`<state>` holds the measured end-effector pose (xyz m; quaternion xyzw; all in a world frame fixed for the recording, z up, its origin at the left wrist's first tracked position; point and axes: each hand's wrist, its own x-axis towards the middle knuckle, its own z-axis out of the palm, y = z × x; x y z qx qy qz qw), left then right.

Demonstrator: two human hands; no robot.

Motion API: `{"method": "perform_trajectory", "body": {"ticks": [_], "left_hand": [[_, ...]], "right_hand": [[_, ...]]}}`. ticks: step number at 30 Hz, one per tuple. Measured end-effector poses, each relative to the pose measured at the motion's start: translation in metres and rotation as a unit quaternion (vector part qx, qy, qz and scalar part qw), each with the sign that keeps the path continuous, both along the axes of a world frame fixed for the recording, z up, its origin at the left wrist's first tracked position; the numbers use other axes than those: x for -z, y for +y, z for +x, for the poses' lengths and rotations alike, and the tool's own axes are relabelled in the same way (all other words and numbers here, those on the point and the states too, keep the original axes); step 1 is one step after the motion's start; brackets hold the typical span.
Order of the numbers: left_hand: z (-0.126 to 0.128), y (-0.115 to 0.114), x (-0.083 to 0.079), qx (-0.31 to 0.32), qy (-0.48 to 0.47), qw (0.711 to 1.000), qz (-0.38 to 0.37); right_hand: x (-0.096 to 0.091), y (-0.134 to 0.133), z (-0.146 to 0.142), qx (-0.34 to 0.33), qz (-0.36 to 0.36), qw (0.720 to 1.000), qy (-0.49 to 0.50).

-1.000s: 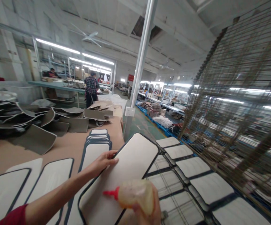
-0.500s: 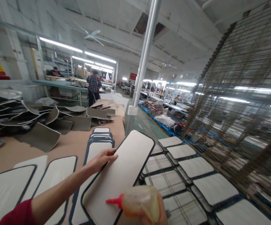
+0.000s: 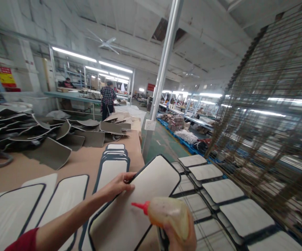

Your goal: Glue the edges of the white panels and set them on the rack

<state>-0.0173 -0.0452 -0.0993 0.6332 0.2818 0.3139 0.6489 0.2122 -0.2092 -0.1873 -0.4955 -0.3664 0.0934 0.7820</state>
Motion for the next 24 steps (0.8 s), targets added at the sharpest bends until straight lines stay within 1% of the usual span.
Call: {"method": "perform_trajectory", "body": {"ticks": [1,3,5,6,7,9,11,14,19,21,24], "left_hand": [[0.0,0.0,-0.001,-0.013,0.011,1.0,0.013],[0.001,-0.001,-0.001,-0.03,0.033,0.998,0.04],[0.003,-0.003,-0.001,-0.027,0.044,0.997,0.062],[0.004,-0.005,0.0,-0.022,0.044,0.996,0.068],[0.005,-0.007,0.0,-0.017,0.043,0.996,0.072],[0.008,-0.013,0.002,-0.008,0.042,0.996,0.075],[0.01,-0.019,0.002,-0.003,0.048,0.996,0.075],[0.011,-0.025,0.0,-0.004,0.053,0.995,0.084],[0.011,-0.029,-0.007,0.001,0.049,0.995,0.092],[0.012,-0.03,-0.007,-0.003,0.048,0.995,0.092],[0.014,-0.03,-0.006,0.003,0.053,0.994,0.091]], "right_hand": [[-0.011,0.002,0.005,0.003,0.025,0.999,0.042],[-0.04,0.008,0.013,0.03,0.075,0.989,0.124],[-0.07,0.017,0.017,0.061,0.118,0.98,0.146],[-0.082,0.021,0.016,0.075,0.136,0.977,0.146],[-0.092,0.025,0.015,0.087,0.148,0.974,0.144],[-0.102,0.032,0.013,0.102,0.166,0.97,0.144],[-0.106,0.038,0.013,0.104,0.171,0.969,0.143],[-0.104,0.042,0.017,0.114,0.172,0.968,0.143],[-0.096,0.043,0.019,0.123,0.162,0.969,0.144],[-0.091,0.043,0.017,0.122,0.16,0.969,0.143],[-0.083,0.042,0.011,0.102,0.146,0.974,0.143]]}}
